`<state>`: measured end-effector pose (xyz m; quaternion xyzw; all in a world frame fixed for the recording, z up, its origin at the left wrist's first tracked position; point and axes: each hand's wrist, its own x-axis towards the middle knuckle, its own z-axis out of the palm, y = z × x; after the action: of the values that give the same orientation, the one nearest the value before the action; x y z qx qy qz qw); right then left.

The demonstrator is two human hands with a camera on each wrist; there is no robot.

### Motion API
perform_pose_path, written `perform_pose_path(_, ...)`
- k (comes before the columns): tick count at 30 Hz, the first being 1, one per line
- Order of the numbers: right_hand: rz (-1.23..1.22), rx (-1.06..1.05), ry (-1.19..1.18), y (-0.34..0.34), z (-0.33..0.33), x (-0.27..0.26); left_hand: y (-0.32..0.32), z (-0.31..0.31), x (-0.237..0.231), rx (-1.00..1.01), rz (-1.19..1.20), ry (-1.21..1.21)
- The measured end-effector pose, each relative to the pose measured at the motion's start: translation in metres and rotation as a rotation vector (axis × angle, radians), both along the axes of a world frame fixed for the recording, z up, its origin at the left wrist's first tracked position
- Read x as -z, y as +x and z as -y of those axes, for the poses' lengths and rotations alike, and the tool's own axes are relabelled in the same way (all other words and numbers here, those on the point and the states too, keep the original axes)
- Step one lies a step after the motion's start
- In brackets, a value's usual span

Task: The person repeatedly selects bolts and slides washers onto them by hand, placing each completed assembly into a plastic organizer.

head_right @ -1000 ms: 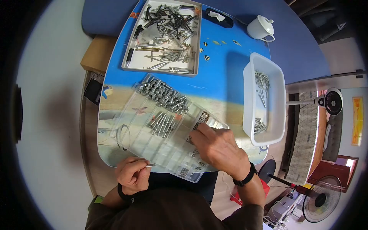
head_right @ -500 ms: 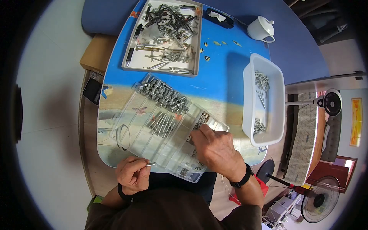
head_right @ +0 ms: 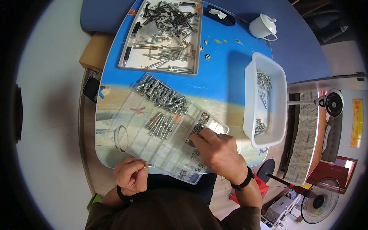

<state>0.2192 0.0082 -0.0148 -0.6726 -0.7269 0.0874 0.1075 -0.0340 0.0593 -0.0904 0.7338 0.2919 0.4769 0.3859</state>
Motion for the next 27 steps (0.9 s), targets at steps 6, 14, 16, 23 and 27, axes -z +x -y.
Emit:
perform_pose_path(6, 0.043, 0.013, -0.066, -0.005, -0.005, -0.007, 0.0, -0.001, 0.0, -0.003, -0.011, -0.003)
perform_pose_path(14, 0.095, -0.057, -0.084, -0.002, -0.006, -0.003, -0.001, 0.001, -0.001, -0.027, -0.002, -0.029)
perform_pose_path(16, 0.026, -0.034, -0.047, -0.002, -0.005, -0.002, -0.001, 0.0, 0.0, -0.012, 0.007, -0.023)
perform_pose_path(23, -0.522, 0.265, -0.042, 0.004, 0.008, 0.003, 0.0, -0.001, -0.001, -0.009, 0.023, -0.018)
perform_pose_path(27, -1.195, 0.612, -0.085, 0.001, 0.016, -0.004, -0.001, -0.001, -0.003, 0.003, 0.0, -0.01)
